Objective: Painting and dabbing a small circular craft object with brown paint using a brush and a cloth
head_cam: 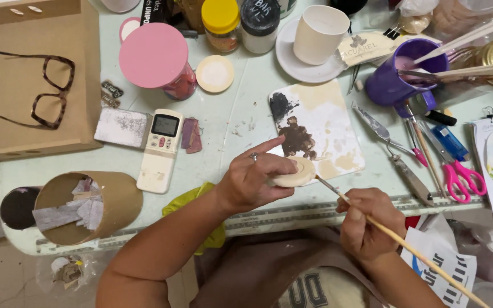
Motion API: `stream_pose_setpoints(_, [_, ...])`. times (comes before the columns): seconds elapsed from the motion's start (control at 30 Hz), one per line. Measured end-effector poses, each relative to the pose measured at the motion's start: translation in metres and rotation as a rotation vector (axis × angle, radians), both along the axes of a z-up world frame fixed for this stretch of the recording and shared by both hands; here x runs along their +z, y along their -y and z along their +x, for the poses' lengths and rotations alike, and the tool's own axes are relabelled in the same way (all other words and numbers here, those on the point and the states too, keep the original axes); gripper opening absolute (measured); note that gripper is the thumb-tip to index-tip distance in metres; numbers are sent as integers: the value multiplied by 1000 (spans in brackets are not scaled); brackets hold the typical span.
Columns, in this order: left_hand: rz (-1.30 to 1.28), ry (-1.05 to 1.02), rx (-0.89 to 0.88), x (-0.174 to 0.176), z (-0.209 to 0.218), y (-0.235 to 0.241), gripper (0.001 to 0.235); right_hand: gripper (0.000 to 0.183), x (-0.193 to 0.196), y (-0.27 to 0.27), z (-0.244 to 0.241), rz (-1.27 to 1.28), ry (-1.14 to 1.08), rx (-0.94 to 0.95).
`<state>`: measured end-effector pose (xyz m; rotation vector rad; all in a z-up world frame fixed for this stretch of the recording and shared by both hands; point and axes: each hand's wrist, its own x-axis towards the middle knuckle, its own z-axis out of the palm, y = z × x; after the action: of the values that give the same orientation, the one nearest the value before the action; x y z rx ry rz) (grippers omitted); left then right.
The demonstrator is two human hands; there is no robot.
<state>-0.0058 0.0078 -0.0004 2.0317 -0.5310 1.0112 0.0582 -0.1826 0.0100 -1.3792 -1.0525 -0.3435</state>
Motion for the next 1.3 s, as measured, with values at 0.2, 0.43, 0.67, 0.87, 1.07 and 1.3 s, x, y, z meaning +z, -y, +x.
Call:
stream_pose_setpoints(0.2, [-55, -65, -31, 2, 1, 0, 55, 11, -3, 3, 10, 51, -91, -156])
stream_pose_setpoints(0.43, [-401, -406, 116, 15, 4, 4, 46, 13, -12, 15, 44, -183, -390, -170])
stream_pose_setpoints(0.67, [-533, -436, 90, 17, 8, 5, 48, 20, -28, 13, 48, -451, -523, -262])
stream_pose_setpoints(0.87, [-307, -545, 169, 14, 1, 4, 46, 23, -25, 13, 52, -641, -460, -280])
stream_pose_setpoints(1.07, [-127, -408, 199, 12, 4, 13, 39, 19, -23, 14, 50, -598, -398, -211])
stream_pose_setpoints(1.3, [48, -316, 296, -11, 0, 0, 40, 14, -12, 18, 40, -476, -283, -219])
